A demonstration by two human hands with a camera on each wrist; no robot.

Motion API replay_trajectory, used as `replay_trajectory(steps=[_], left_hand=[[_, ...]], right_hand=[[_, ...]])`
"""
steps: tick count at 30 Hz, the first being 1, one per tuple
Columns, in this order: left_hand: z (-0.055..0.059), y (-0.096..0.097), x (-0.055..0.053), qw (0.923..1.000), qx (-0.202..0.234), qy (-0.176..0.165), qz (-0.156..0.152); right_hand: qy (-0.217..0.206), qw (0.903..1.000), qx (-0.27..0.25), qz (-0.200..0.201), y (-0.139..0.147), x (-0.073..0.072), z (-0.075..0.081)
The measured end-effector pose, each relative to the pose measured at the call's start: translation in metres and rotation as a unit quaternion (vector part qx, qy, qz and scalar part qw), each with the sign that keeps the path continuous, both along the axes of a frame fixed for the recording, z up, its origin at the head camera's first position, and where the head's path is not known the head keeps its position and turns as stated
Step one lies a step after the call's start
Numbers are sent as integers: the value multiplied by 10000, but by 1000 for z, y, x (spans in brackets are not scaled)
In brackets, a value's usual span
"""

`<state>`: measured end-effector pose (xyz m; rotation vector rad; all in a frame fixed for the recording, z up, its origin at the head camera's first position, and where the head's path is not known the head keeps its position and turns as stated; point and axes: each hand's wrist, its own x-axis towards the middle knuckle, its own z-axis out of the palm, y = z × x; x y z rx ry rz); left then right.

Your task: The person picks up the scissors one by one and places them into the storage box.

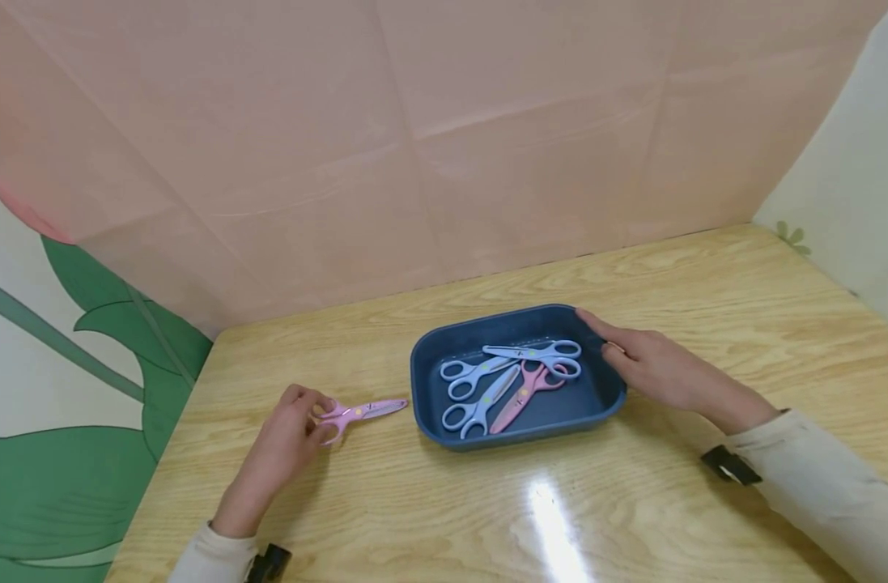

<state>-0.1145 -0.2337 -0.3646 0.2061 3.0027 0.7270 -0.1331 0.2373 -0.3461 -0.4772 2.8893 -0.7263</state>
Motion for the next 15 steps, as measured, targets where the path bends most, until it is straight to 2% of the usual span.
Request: replay_trajectory(steps=[7,15], left_hand=[[0,0,-1,9993,76,352,38],[0,0,-1,9988,65,468,-109]], right_hand=[[-18,10000,15,-19,0,0,0],[-100,9999,-19,2,0,0,1]])
